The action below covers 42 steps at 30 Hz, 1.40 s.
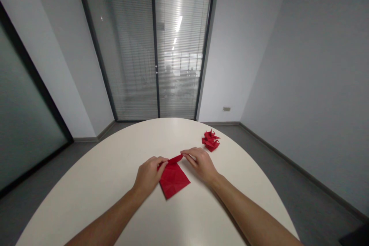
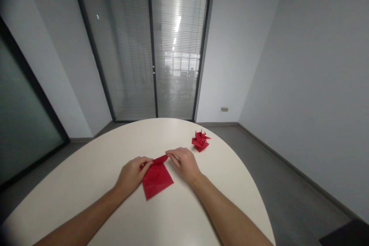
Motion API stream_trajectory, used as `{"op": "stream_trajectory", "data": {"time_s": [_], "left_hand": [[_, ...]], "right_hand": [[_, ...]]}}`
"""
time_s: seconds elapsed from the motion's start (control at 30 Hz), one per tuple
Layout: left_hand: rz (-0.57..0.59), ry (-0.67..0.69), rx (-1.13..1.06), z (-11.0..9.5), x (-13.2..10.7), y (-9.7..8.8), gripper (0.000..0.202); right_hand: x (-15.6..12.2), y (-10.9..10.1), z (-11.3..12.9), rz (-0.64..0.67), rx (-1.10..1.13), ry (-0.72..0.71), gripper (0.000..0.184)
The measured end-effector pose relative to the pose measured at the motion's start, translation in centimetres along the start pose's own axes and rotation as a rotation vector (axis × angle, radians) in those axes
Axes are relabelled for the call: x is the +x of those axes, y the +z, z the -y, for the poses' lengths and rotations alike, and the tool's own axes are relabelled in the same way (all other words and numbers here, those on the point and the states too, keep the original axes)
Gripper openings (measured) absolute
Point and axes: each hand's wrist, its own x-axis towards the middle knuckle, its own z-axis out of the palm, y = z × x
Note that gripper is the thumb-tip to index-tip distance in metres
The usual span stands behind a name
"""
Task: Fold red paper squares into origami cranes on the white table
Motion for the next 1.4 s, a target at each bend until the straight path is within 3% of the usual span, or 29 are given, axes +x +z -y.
{"op": "stream_trajectory", "data": {"time_s": [0.2,0.3,0.37,0.47,0.63,0.77,0.9,1.1,1.23,1.4], "left_hand": [[-0.019,-0.095,-0.141,0.3,0.2,0.4,0.017],[-0.068,-0.141,-0.249,0.7,0.3,0.8,0.008],[-0.101,-0.144,-0.271,0.9,0.5,1.0,0.004],[-0.116,-0.121,-0.268,1.0,0.8,1.2,0.009],[-0.072,-0.131,-0.312,0.8,1.2,0.9,0.007],[-0.082,-0.131,-0.231,1.0,1.0,0.9,0.007],[-0.058,-0.125,-0.121,1.1,0.7,1.0,0.009],[0.038,0.041,0.187,-0.1,0.3,0.3,0.011],[0.048,0.135,0.299,-0.5,0.4,0.3,0.012],[0.113,0.177,0.290,0.3,0.4,1.1,0.035]], "right_hand": [[-0.1,0.1,-0.1,-0.075,0.020,0.061,0.021],[-0.1,-0.2,0.6,-0.076,0.015,0.011,0.019],[-0.1,-0.5,1.2,-0.007,0.013,-0.068,0.017],[0.0,-0.7,2.4,0.213,0.046,-0.202,0.021],[0.0,-0.4,3.2,0.443,0.098,-0.257,0.051],[-0.1,-0.5,2.9,0.483,0.039,-0.209,0.050],[0.0,-0.8,2.6,0.449,-0.054,-0.155,0.035],[0.2,-0.8,2.6,0.384,-0.170,-0.086,0.027],[0.0,-0.6,3.1,0.393,-0.082,-0.161,0.029],[-0.3,-0.4,2.9,0.478,0.036,-0.248,0.040]]}}
